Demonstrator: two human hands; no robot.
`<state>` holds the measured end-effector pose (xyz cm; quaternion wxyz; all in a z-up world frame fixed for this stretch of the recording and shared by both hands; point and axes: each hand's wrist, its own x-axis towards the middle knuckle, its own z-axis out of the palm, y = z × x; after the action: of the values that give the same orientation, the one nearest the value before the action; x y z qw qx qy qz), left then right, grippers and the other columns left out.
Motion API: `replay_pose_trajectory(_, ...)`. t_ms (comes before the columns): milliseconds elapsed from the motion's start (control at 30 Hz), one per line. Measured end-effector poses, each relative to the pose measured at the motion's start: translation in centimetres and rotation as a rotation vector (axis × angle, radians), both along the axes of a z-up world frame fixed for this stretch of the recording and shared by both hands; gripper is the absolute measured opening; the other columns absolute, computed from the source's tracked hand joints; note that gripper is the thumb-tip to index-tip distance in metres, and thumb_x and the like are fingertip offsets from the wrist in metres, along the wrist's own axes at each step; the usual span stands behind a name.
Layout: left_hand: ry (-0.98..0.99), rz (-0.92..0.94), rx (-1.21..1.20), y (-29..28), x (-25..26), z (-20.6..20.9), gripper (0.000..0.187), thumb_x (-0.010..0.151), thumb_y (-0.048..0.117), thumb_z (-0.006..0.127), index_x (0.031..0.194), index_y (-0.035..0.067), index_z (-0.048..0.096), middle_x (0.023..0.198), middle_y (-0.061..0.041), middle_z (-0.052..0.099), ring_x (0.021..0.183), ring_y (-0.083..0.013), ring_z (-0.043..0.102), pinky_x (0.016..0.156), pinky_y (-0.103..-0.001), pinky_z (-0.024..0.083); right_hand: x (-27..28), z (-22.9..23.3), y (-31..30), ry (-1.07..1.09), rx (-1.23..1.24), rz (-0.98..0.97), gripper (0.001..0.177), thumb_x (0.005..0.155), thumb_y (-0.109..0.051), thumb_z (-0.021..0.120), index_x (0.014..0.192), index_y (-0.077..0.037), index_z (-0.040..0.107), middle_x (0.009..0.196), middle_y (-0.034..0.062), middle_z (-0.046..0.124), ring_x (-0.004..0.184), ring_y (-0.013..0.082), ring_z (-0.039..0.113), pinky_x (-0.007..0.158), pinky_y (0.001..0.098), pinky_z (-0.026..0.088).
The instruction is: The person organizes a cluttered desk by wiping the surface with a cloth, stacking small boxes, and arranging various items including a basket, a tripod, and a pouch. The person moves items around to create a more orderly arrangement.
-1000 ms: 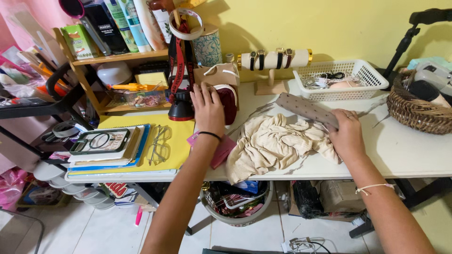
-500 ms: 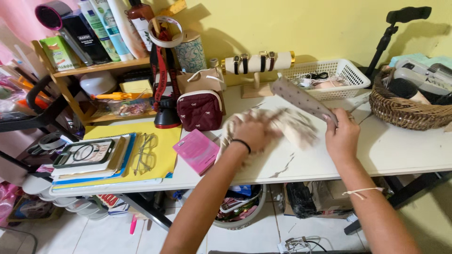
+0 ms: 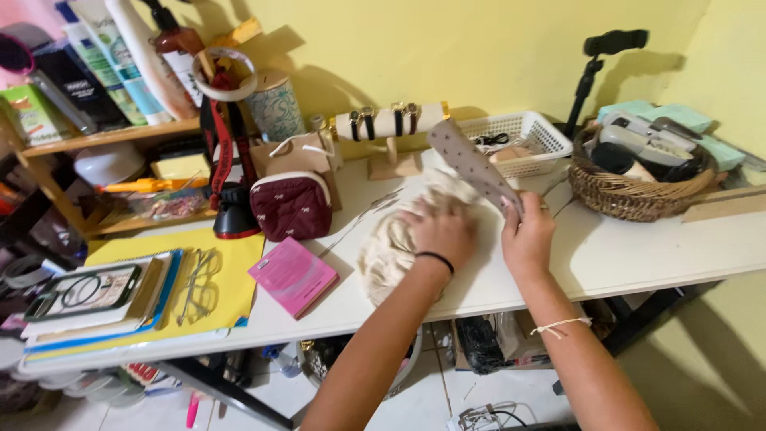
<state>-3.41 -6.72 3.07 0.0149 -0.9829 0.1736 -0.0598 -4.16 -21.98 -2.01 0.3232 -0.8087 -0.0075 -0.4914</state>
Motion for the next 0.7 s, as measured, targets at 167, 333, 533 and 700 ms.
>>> replay_pose_trajectory(167, -0.299, -0.585, -0.518, 3.3, -5.7, -1.4, 0.052, 0.092, 0.06, 0.056, 0.114, 0.018, 0.078, 0.122, -0.005, 0.076, 0.108, -0.0333, 0.068, 0.098, -0.065, 0.045, -0.8, 0.8, 0.5, -0.022, 0.022, 0.055, 0.008, 0.098, -0.002, 0.065, 0.105, 0.0, 0.062, 0.091, 0.0199, 0.068, 0.084, 0.0377, 0.068, 0.071, 0.0488, 0.051)
replay_pose_trajectory(333, 0.327, -0.007, -0.121, 8.3, -0.5, -1.6, 0.087, 0.102, 0.077, 0.033, 0.112, 0.005, 0.081, 0.115, -0.016, 0.081, 0.104, -0.0271, 0.079, 0.099, -0.047, 0.061, -1.1, 1.2, 0.5, -0.035, -0.024, 0.028, 0.009, 0.098, -0.001, 0.066, 0.105, 0.002, 0.062, 0.093, 0.0225, 0.067, 0.085, 0.0431, 0.066, 0.073, 0.052, 0.049)
replay_pose_trajectory(533, -0.319, 0.091, -0.13, 7.6, 4.1, -3.6, 0.073, 0.091, 0.063, 0.04, 0.143, 0.014, 0.054, 0.155, -0.017, 0.045, 0.124, -0.0455, 0.058, 0.099, -0.078, 0.036, -1.0, 1.6, 1.1, -0.162, -0.11, 0.079, 0.017, 0.098, 0.002, 0.066, 0.115, 0.003, 0.063, 0.115, 0.0246, 0.067, 0.102, 0.0451, 0.067, 0.085, 0.0502, 0.054)
replay_pose_trajectory(700, 0.198, -0.277, -0.195, 5.7, -1.1, -2.4, 0.07, 0.093, 0.069, 0.052, 0.15, 0.028, 0.059, 0.096, -0.018, 0.078, 0.084, -0.0285, 0.079, 0.087, -0.042, 0.059, -0.7, 1.2, 0.9, -0.176, -0.121, 0.102, 0.023, 0.099, 0.006, 0.063, 0.121, 0.003, 0.066, 0.125, 0.0229, 0.068, 0.112, 0.0399, 0.069, 0.096, 0.0442, 0.057)
